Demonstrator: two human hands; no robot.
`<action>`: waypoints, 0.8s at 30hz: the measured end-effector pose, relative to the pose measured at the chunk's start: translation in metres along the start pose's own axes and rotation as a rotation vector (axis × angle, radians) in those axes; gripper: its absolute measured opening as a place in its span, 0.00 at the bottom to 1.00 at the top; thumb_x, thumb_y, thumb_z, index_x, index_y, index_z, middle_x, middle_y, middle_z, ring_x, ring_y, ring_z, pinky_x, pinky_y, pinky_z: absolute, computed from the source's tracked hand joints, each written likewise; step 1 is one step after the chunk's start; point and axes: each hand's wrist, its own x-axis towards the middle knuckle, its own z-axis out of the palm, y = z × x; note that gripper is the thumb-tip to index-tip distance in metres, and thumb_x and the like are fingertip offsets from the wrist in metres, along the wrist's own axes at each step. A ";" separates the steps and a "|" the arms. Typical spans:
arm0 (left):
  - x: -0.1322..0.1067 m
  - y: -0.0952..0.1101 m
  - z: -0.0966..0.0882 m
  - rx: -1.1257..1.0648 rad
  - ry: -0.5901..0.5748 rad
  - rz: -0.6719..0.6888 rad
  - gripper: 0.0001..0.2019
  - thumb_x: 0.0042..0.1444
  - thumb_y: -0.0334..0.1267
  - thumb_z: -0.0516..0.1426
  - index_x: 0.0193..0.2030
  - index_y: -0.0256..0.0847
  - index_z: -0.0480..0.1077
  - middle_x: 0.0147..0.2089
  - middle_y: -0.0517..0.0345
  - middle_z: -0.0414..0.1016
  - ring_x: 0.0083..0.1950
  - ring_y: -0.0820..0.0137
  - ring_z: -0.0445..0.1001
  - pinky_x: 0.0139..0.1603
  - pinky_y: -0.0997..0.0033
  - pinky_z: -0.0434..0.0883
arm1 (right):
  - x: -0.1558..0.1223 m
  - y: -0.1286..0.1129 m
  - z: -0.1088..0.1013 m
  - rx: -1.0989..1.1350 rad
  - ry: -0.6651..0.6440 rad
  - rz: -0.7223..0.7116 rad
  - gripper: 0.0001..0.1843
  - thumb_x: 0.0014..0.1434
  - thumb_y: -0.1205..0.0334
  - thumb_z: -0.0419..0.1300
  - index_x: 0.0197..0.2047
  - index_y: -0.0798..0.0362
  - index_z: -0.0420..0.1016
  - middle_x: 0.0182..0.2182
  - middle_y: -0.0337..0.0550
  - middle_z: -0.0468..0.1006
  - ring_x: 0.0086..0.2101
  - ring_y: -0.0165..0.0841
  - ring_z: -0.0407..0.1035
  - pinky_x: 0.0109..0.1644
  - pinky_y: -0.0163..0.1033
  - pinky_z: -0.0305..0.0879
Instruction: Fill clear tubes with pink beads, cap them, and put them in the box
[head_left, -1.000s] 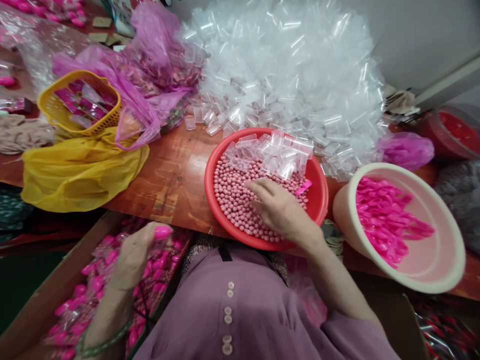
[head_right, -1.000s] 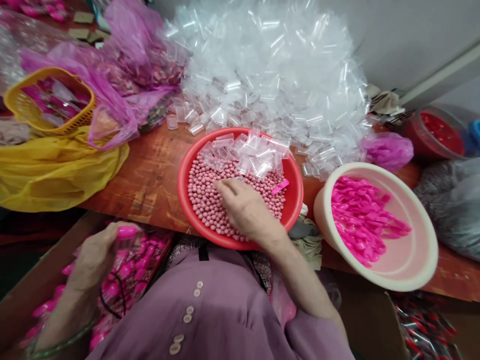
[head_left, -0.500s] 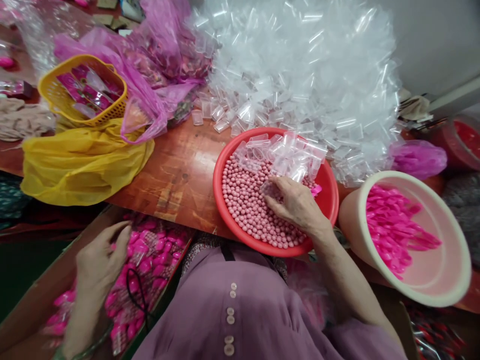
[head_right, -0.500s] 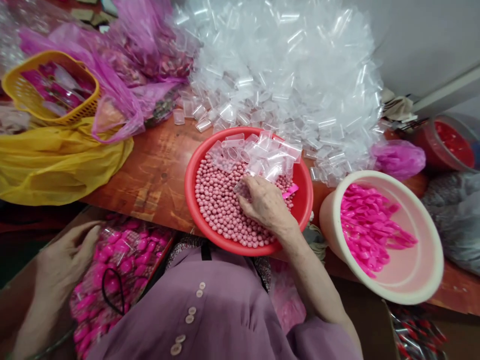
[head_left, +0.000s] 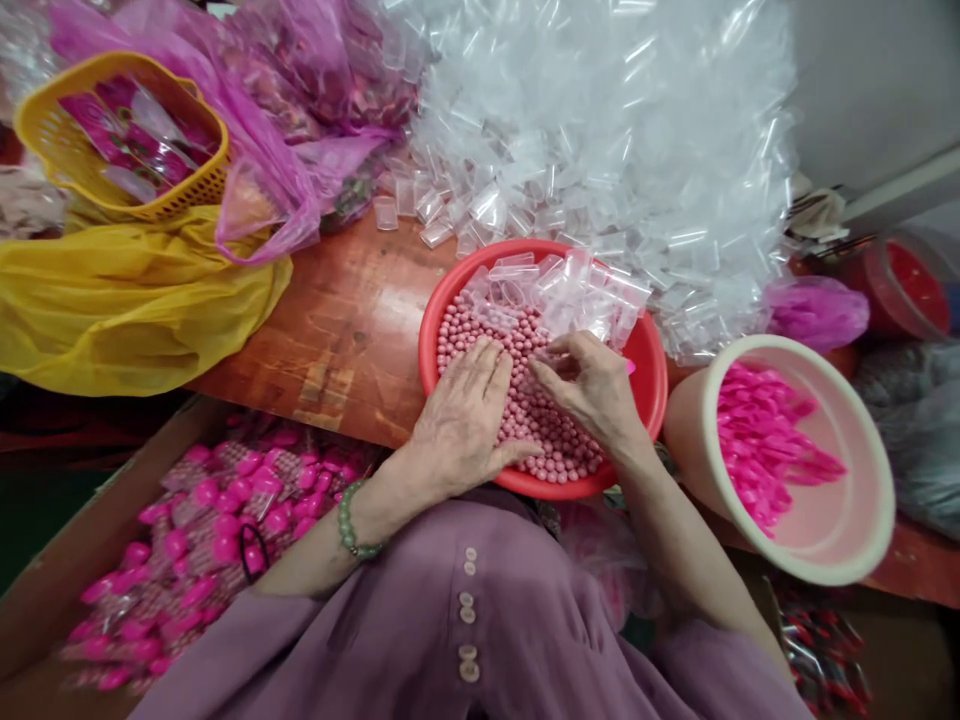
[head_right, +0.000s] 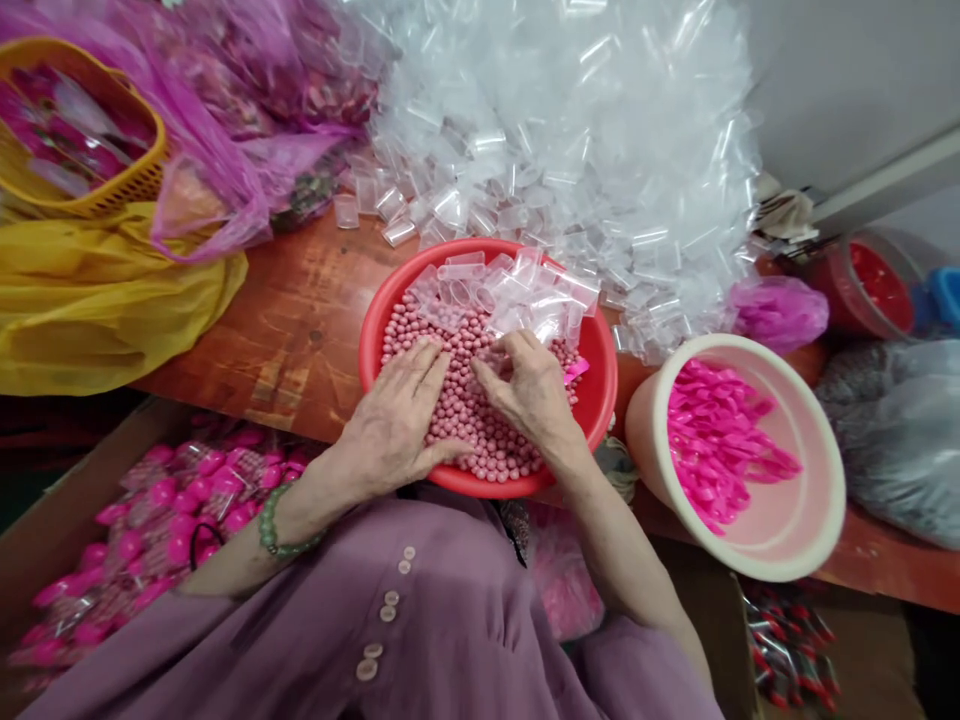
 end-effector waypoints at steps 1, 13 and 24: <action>-0.002 0.003 0.002 0.061 -0.040 0.000 0.50 0.54 0.64 0.57 0.68 0.19 0.54 0.71 0.21 0.53 0.74 0.41 0.50 0.72 0.40 0.52 | 0.001 0.001 0.002 -0.045 -0.005 0.007 0.07 0.57 0.58 0.62 0.31 0.53 0.72 0.29 0.42 0.76 0.28 0.32 0.70 0.34 0.39 0.67; 0.024 0.009 0.005 0.235 -0.381 0.043 0.48 0.55 0.53 0.62 0.70 0.16 0.50 0.73 0.21 0.46 0.76 0.42 0.43 0.73 0.44 0.51 | -0.014 0.018 0.000 -0.120 0.165 0.086 0.15 0.59 0.56 0.60 0.24 0.51 0.65 0.24 0.41 0.73 0.26 0.33 0.67 0.33 0.39 0.62; 0.042 -0.005 0.016 0.135 -0.392 0.104 0.29 0.61 0.23 0.45 0.69 0.17 0.50 0.73 0.23 0.47 0.76 0.43 0.44 0.73 0.47 0.55 | -0.022 0.010 -0.042 -0.401 -0.371 -0.162 0.11 0.62 0.60 0.60 0.46 0.54 0.72 0.43 0.50 0.75 0.40 0.39 0.72 0.43 0.42 0.67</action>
